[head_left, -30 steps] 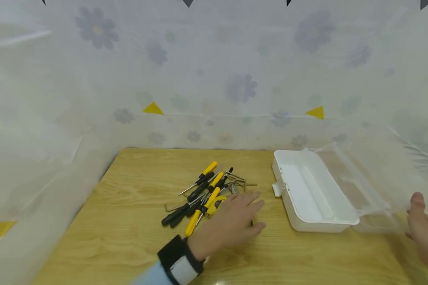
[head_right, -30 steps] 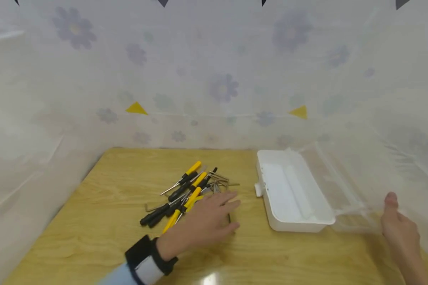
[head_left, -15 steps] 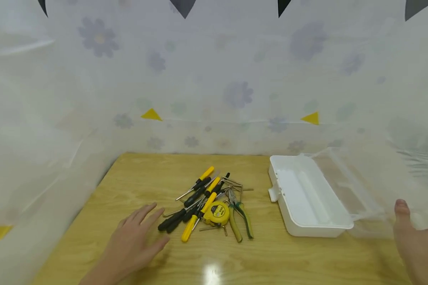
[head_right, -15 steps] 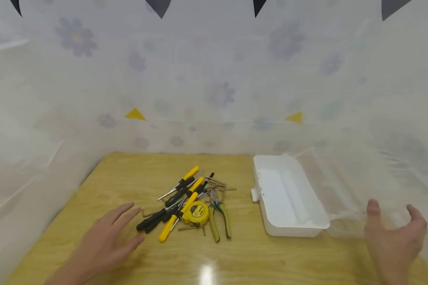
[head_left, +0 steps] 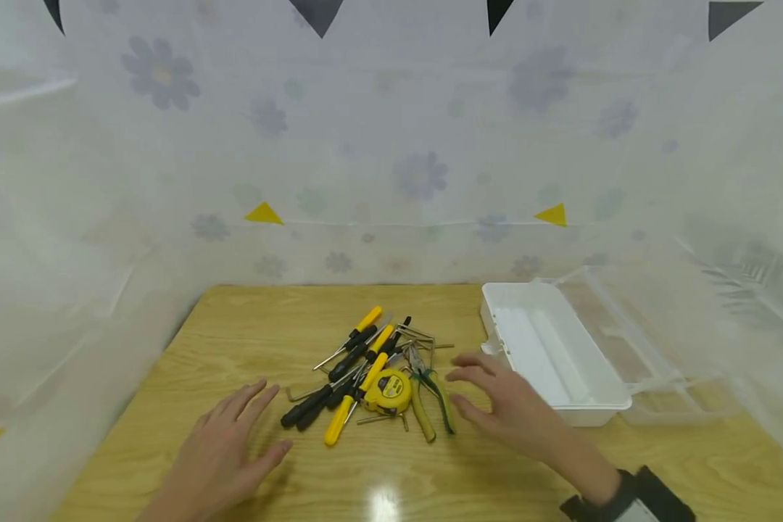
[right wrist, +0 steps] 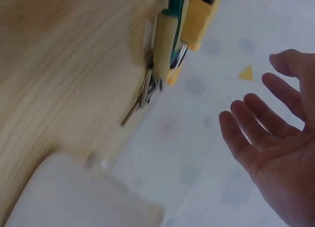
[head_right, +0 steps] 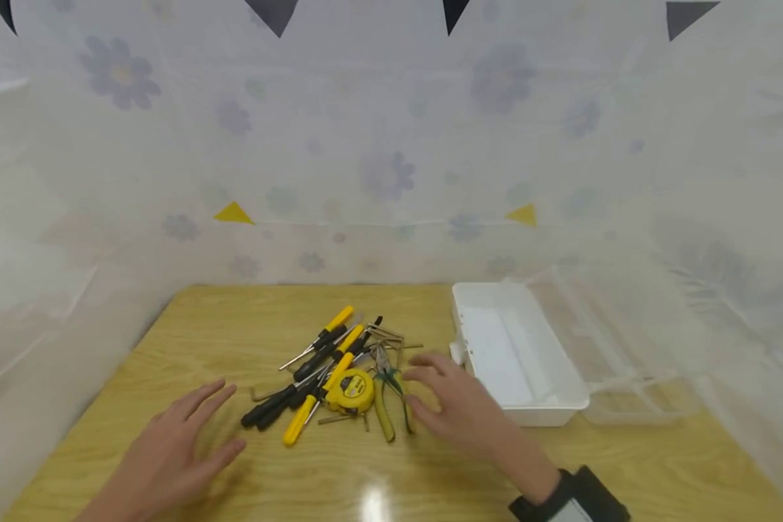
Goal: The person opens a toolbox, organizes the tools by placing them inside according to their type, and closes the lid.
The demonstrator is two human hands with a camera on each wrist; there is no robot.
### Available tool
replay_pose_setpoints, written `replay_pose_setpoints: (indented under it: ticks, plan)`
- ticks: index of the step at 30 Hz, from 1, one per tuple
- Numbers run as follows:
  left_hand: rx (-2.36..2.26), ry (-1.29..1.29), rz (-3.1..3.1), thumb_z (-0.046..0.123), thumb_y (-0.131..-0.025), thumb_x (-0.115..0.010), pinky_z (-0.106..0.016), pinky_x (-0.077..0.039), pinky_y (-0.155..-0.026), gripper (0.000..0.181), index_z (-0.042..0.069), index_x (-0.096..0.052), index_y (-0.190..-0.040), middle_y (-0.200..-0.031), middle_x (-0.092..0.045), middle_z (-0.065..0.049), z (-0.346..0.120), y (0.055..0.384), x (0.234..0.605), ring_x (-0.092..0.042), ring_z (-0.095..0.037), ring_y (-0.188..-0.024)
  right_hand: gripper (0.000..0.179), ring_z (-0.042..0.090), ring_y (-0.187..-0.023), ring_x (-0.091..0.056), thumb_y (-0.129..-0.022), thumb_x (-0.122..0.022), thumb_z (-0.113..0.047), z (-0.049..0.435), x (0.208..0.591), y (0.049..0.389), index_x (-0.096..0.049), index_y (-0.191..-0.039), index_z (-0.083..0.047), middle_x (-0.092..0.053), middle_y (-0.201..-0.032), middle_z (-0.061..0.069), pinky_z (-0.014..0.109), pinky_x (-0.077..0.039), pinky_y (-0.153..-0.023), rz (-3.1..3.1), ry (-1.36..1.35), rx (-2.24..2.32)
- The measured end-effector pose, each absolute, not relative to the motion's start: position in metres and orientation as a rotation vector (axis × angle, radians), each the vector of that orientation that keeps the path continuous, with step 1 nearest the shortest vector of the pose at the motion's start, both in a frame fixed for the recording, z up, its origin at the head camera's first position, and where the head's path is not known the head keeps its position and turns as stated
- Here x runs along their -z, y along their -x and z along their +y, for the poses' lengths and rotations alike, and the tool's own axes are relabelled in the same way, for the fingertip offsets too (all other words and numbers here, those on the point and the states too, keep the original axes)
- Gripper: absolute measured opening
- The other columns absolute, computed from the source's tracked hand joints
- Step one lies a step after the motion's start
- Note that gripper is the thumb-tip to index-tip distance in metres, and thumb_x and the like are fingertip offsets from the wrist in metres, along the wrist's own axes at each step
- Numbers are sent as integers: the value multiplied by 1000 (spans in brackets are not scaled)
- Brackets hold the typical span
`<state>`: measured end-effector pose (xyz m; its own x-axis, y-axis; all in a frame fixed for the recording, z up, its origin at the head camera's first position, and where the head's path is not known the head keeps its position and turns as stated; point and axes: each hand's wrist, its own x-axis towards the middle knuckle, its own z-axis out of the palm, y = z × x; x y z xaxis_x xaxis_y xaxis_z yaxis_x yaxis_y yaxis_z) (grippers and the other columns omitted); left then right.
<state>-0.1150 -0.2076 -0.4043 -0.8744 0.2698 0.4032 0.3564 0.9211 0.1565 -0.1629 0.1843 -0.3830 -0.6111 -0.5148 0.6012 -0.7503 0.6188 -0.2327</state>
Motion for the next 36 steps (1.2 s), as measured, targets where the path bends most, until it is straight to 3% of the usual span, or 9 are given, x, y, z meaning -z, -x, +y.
replay_pose_setpoints:
  ticks: [2, 5, 9, 15, 21, 31, 36]
  plan:
    - [326, 449, -2706, 50, -79, -70, -57, -45, -83, 68, 18, -51, -136, -134, -55, -8, -208, 115, 403, -57, -33, -114, 33, 11, -97, -60, -85, -69, -26, 156, 387, 169, -63, -117, -17, -57, -121, 2, 23, -52, -78, -2541, -1070, -595]
    - [339, 451, -2713, 48, -80, -70, -56, -45, -85, 67, 18, -50, -137, -135, -54, -5, -205, 115, 401, -55, -31, -117, 44, 18, -116, -54, -88, -63, -40, 126, 396, 179, -57, -127, -21, -48, -137, 5, 35, -50, -91, -2788, -1102, -537]
    - [365, 501, -2704, 47, -82, -68, -54, -46, -86, 66, 19, -49, -138, -137, -53, -3, -193, 118, 399, -53, -27, -121, 53, 27, -125, -46, -85, -63, -49, 107, 410, 190, -50, -131, -26, -40, -144, 7, 45, -45, -98, -2944, -1128, -417]
    - [378, 525, -2674, 49, -80, -69, -51, -47, -88, 69, 21, -48, -139, -136, -54, -2, -183, 121, 396, -56, -26, -118, 43, 13, -84, -48, -77, -72, -43, 97, 421, 198, -51, -111, -27, -50, -109, 0, 30, -40, -70, -2871, -1096, -349]
    - [394, 428, -2766, 49, -82, -67, -54, -44, -91, 67, 25, -45, -141, -137, -52, 0, -192, 123, 388, -52, -27, -121, 45, 5, -67, -44, -76, -71, -43, 92, 424, 200, -51, -113, -29, -46, -107, -3, 22, -37, -57, -2842, -1117, -418]
    - [358, 444, -2674, 46, -80, -70, -57, -44, -86, 69, 21, -47, -140, -135, -53, -6, -206, 131, 379, -53, -32, -118, 44, 7, -80, -50, -78, -74, -34, 110, 405, 199, -58, -118, -23, -51, -119, 1, 23, -47, -66, -2719, -1089, -575]
    - [349, 437, -2691, 47, -80, -70, -57, -44, -87, 69, 22, -46, -140, -136, -53, -6, -209, 130, 383, -55, -33, -117, 46, 19, -103, -56, -79, -73, -27, 122, 394, 196, -60, -123, -25, -51, -129, 8, 34, -52, -80, -2696, -1072, -541]
